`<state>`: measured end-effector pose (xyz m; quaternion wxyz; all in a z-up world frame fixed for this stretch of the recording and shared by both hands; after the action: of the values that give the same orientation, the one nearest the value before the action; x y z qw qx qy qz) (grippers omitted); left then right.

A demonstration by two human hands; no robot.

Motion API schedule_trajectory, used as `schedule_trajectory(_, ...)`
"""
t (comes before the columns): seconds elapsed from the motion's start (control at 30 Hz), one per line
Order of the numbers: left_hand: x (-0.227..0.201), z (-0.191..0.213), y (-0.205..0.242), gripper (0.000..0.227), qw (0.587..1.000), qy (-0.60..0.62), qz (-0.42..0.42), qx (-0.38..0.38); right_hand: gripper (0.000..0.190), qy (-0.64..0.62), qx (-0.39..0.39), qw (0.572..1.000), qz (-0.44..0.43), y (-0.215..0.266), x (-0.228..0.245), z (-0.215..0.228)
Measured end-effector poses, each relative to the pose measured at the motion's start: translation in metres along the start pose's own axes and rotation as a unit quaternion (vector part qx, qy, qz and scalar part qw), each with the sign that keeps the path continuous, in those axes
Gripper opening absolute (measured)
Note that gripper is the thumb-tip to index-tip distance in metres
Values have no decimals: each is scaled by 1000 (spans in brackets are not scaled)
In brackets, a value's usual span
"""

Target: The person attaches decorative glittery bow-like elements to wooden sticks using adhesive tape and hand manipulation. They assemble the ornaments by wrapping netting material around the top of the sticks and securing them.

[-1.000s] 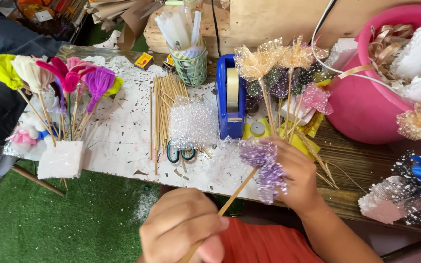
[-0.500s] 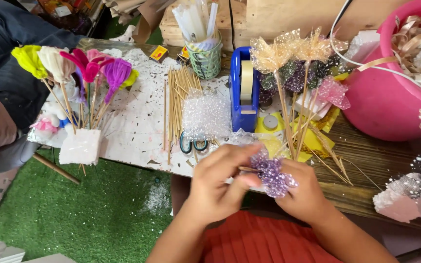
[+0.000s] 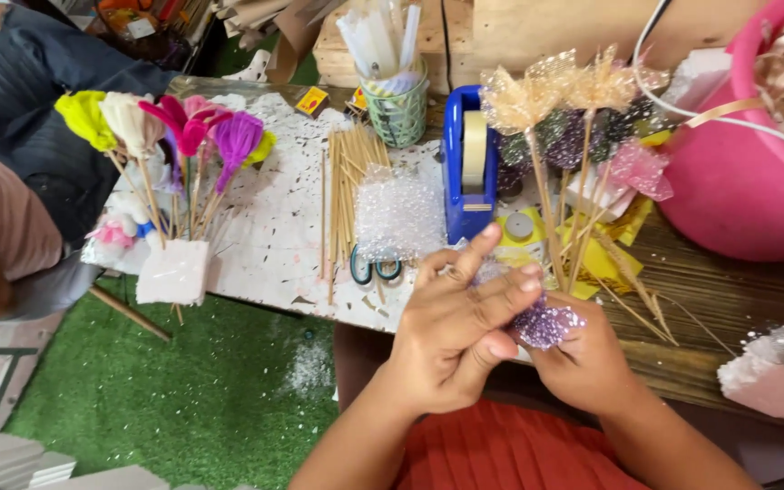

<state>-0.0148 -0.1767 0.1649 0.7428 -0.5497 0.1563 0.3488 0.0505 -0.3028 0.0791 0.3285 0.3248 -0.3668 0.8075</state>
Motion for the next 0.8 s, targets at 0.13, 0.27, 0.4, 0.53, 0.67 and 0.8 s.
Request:
schedule_trajectory(0.13,7,-22,3,55,1000,27,6,10,9,0,-27,1000,-2,1,0,13)
schedule_trajectory(0.27,6,-23,-2,59,999,47,8,13,15,-24,-79,997,6,-3,8,25)
schedule_trajectory(0.4,10,-26,0,69,996,92,-7,12,30,-42,-128,991,16,-6,17,37)
schedule_trajectory(0.53,28,-42,-9,101,989,140,51,26,45,-77,-131,988,-3,-25,32,57)
schedule_trajectory(0.67,87,-106,24,36,919,122,273,256,10,-320,-240,916,45,-13,-9,78)
schedule_trajectory(0.8,92,-106,-6,16,946,138,230,180,55,-199,-282,935,79,-18,-10,98)
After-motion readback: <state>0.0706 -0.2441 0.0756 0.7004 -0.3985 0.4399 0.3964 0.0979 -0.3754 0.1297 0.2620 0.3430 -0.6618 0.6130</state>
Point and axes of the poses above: each hand's wrist, its own y-axis away from the middle knuckle, its own z-axis out of the back of the hand, x = y × z, the point moved 10 cm from there along -y, towards the middle knuckle, and after that the axes turned 7 degrees about y, right-handed, at the moved point
